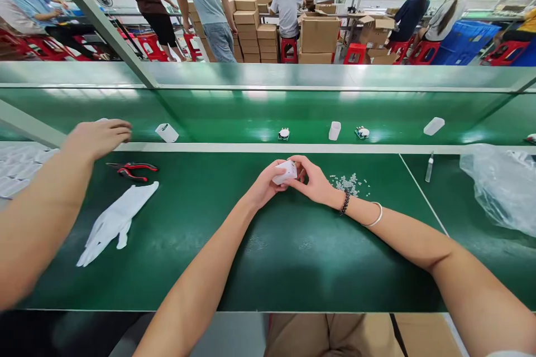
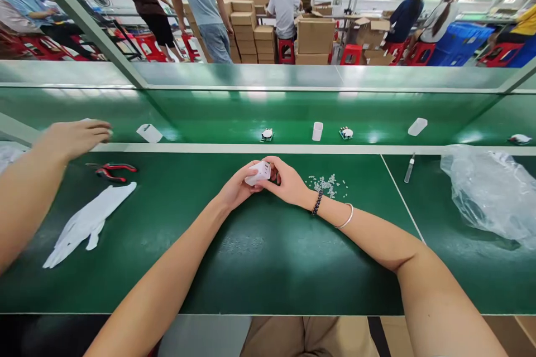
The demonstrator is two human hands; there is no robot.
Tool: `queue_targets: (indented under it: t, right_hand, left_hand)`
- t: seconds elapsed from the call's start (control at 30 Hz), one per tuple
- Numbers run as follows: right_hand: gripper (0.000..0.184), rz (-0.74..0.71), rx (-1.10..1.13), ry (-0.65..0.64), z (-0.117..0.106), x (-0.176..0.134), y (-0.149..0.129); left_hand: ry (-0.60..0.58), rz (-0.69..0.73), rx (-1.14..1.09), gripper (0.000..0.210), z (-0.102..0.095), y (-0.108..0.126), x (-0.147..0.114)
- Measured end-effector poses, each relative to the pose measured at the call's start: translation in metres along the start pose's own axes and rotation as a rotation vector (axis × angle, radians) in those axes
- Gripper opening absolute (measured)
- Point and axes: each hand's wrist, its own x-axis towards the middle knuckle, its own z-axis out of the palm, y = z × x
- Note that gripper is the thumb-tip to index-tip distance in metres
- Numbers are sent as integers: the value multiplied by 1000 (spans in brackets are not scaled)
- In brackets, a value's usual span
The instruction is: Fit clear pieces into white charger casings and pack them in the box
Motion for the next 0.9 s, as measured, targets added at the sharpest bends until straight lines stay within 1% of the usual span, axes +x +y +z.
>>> queue_targets:
  t: [0.1, 0.23, 0.27, 0.33, 0.4, 0.43, 0.5, 0.53, 0.6, 0.67, 0.7, 0.73, 0.8, 0.83, 0.9]
  right_hand:
    - [41, -80, -32, 60, 1, -1, 2]
    - [37, -209, -52, 237, -1, 5, -1]
    - [38, -213, -17, 255, -5, 8, -4]
    - [43, -169, 88, 227, -17, 19, -12]
    - [44, -90, 145, 206, -40, 34, -19]
    - [43, -51, 134, 224, -54, 41, -20]
    - [40, 21, 74, 309, -89, 55, -16]
    - [42, 57, 44, 360, -107, 59, -10]
    - [52, 143, -20, 449, -144, 63, 8]
    - [66, 264, -128, 512, -176, 58, 32]
    - [71, 341, -218, 523, -190, 54, 43]
    - [73, 419, -319, 518, -202, 48, 54]
    - [69, 543, -498, 482, -220, 37, 69]
    - [64, 577, -555, 460, -226, 33, 75]
    - [51, 601, -596, 425, -232, 28, 81]
  left_hand:
    - [-30, -16, -51, 35, 1, -1, 0]
    - [-72, -39, -48, 36, 4, -4, 2]
    - [-72, -51, -33, 35, 4, -4, 3]
    - [-57, -76, 5, 34, 4, -4, 3]
    - [-48, -91, 43, 33, 3, -4, 3]
    - [-52, -94, 59, 31, 3, -4, 3]
    - [-70, -95, 86, 27, 1, -3, 4]
    - [-79, -93, 99, 26, 1, -3, 4]
    - [-90, -89, 119, 24, 0, -2, 4]
    - [-85, -85, 127, 24, 1, -2, 4]
    - [-79, -84, 129, 24, 1, -2, 4]
    - [-75, -85, 132, 24, 1, -1, 4]
    - [-75, -92, 148, 24, 1, -1, 4]
    - [-79, -94, 159, 23, 1, -1, 4]
    - [-91, -99, 184, 21, 0, 0, 4]
